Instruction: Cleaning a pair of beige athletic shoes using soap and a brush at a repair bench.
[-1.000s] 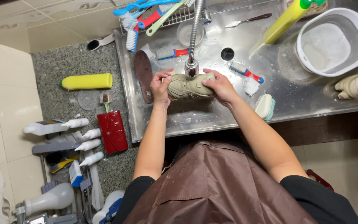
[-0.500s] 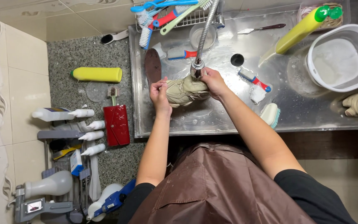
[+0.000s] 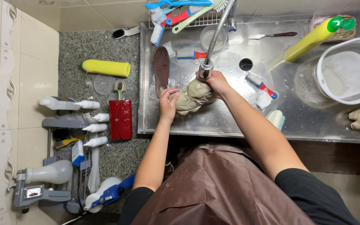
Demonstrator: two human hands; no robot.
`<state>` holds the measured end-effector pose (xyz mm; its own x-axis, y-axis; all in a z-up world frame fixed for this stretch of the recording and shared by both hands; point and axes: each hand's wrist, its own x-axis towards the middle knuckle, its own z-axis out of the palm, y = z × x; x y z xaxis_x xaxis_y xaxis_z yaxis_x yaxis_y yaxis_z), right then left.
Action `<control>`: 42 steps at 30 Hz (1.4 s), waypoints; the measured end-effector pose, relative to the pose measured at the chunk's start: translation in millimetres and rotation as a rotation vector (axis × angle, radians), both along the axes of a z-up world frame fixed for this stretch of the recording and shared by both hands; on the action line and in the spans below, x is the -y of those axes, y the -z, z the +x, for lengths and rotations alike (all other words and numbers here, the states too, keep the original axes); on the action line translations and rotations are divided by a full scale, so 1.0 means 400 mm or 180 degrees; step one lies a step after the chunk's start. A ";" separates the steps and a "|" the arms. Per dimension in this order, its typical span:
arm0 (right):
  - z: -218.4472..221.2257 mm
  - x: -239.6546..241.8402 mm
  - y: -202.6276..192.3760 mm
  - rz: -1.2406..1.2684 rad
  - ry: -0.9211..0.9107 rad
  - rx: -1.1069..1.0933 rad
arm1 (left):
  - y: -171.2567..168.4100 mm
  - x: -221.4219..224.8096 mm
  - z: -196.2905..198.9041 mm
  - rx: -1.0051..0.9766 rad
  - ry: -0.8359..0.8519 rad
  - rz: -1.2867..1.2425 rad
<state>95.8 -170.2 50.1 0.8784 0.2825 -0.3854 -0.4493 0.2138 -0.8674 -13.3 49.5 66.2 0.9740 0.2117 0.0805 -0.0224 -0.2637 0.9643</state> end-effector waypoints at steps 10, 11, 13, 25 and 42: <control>-0.058 0.084 -0.031 0.1294 -0.0224 -0.0503 | -0.086 0.132 0.048 -0.0136 0.1045 0.1923; -0.065 0.078 -0.042 0.1654 -0.0061 -0.0575 | -0.066 0.168 0.058 0.0167 0.0849 0.2120; -0.086 0.074 -0.066 0.2012 0.0134 -0.0633 | 0.045 0.204 0.085 0.0485 0.0679 0.2304; -0.191 0.287 -0.049 -0.3341 0.0285 0.1912 | 0.234 0.186 0.192 -0.0758 -0.0160 -0.1522; -0.423 0.309 -0.108 -0.3423 0.0132 0.0663 | 0.225 0.362 0.224 -0.1579 -0.0801 -0.0666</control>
<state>-73.5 -293.7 93.5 0.9560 -0.1439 -0.2556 -0.2822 -0.6887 -0.6679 76.5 -95.4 -23.7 0.8024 0.4034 -0.4398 0.4828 -0.0058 0.8757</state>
